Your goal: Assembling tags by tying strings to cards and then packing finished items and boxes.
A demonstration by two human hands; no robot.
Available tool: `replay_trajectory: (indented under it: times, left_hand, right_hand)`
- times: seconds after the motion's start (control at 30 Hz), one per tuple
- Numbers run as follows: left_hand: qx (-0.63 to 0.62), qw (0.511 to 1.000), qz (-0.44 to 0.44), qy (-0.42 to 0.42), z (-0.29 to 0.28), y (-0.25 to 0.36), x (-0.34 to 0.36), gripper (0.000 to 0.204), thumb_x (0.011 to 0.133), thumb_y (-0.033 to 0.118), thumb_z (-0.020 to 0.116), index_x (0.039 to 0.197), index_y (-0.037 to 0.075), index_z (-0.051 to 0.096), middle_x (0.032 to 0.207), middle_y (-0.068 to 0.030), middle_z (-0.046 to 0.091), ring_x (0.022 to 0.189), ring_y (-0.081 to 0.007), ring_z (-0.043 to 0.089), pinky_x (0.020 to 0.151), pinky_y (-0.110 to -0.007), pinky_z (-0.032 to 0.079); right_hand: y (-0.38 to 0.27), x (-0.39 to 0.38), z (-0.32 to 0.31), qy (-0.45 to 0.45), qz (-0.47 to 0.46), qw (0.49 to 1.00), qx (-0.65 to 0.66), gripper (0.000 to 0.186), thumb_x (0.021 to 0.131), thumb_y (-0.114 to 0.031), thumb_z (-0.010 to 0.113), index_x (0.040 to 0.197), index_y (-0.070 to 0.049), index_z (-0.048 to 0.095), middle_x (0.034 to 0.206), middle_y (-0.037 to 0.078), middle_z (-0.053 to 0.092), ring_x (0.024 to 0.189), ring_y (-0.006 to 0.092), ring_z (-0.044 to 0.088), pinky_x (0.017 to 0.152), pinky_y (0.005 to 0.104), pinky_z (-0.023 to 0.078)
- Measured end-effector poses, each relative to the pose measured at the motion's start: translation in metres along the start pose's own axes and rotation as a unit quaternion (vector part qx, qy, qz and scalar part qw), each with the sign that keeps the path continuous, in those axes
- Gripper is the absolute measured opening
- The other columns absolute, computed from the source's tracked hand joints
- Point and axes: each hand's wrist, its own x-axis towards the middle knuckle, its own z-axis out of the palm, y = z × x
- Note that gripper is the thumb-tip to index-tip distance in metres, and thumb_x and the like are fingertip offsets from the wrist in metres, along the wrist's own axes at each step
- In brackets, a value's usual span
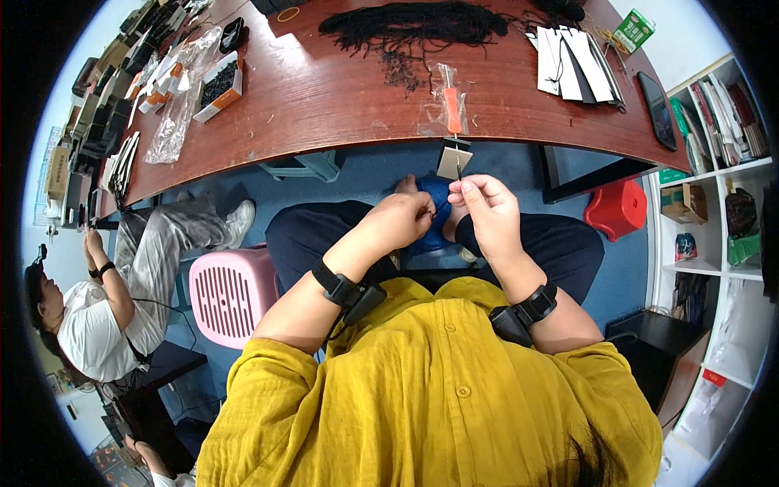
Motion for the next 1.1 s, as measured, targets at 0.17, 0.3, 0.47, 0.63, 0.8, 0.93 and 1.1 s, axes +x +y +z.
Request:
replay_trajectory:
  times: [0.17, 0.3, 0.47, 0.63, 0.8, 0.93, 1.1]
  left_hand:
    - [-0.018, 0.961, 0.061, 0.271, -0.007, 0.025, -0.001, 0.04, 0.075, -0.001, 0.063, 0.113, 0.001, 0.053, 0.091, -0.0119, 0.053, 0.078, -0.0239, 0.057, 0.072, -0.032, 0.049]
    - [0.0, 0.953, 0.105, 0.284, -0.008, 0.041, 0.001, 0.057, 0.076, -0.002, 0.061, 0.129, 0.001, 0.043, 0.097, -0.0135, 0.049, 0.084, -0.0225, 0.053, 0.075, -0.029, 0.046]
    - [-0.044, 0.96, 0.101, 0.258, -0.001, 0.047, 0.003, 0.062, 0.077, -0.002, 0.06, 0.134, 0.001, 0.036, 0.107, -0.0146, 0.044, 0.088, -0.0213, 0.051, 0.077, -0.029, 0.045]
    - [-0.054, 0.958, 0.08, 0.269, 0.002, 0.048, 0.003, 0.065, 0.077, -0.001, 0.061, 0.136, 0.001, 0.034, 0.113, -0.0149, 0.04, 0.09, -0.0208, 0.05, 0.079, -0.029, 0.045]
    - [-0.069, 0.956, 0.085, 0.273, 0.002, 0.049, 0.006, 0.064, 0.075, 0.003, 0.064, 0.132, -0.003, 0.035, 0.114, -0.021, 0.042, 0.102, -0.0321, 0.05, 0.089, -0.035, 0.043]
    - [-0.07, 0.956, 0.078, 0.273, 0.001, 0.049, 0.008, 0.062, 0.077, -0.001, 0.061, 0.134, 0.002, 0.036, 0.116, -0.014, 0.04, 0.092, -0.0193, 0.048, 0.078, -0.029, 0.046]
    - [-0.099, 0.959, 0.059, 0.26, 0.002, 0.052, 0.004, 0.057, 0.077, -0.001, 0.061, 0.13, 0.004, 0.04, 0.115, -0.0123, 0.041, 0.092, -0.0184, 0.049, 0.078, -0.028, 0.046]
  right_hand:
    - [-0.005, 0.006, 0.0, 0.027, -0.029, 0.999, 0.012, 0.035, 0.089, -0.002, 0.054, 0.121, -0.001, 0.042, 0.074, 0.002, 0.057, 0.065, 0.0068, 0.055, 0.06, 0.0185, 0.046]
    - [-0.008, 0.006, 0.005, 0.019, -0.021, 1.0, 0.008, 0.033, 0.088, -0.002, 0.055, 0.12, -0.001, 0.045, 0.076, 0.002, 0.057, 0.067, 0.0067, 0.055, 0.061, 0.0187, 0.046]
    - [-0.009, 0.004, 0.006, 0.036, -0.015, 0.999, 0.004, 0.03, 0.088, -0.003, 0.055, 0.118, 0.0, 0.048, 0.077, 0.003, 0.059, 0.068, 0.0062, 0.055, 0.063, 0.0189, 0.045]
    - [-0.01, 0.003, 0.003, 0.024, -0.03, 0.999, -0.005, 0.03, 0.088, -0.002, 0.055, 0.118, 0.001, 0.049, 0.077, 0.003, 0.06, 0.068, 0.006, 0.055, 0.062, 0.0189, 0.046]
    - [-0.011, 0.004, 0.005, 0.029, -0.015, 0.999, 0.001, 0.033, 0.088, -0.002, 0.055, 0.121, 0.001, 0.049, 0.078, 0.003, 0.06, 0.068, 0.0063, 0.056, 0.063, 0.019, 0.047]
    - [-0.012, 0.005, 0.007, 0.033, -0.001, 0.999, 0.014, 0.033, 0.088, -0.002, 0.055, 0.121, 0.001, 0.048, 0.078, 0.003, 0.061, 0.068, 0.0062, 0.056, 0.063, 0.0191, 0.047]
    - [-0.013, 0.002, 0.007, 0.029, 0.009, 0.999, -0.02, 0.035, 0.089, -0.003, 0.054, 0.123, 0.001, 0.046, 0.079, 0.004, 0.06, 0.07, 0.0077, 0.058, 0.064, 0.0199, 0.049]
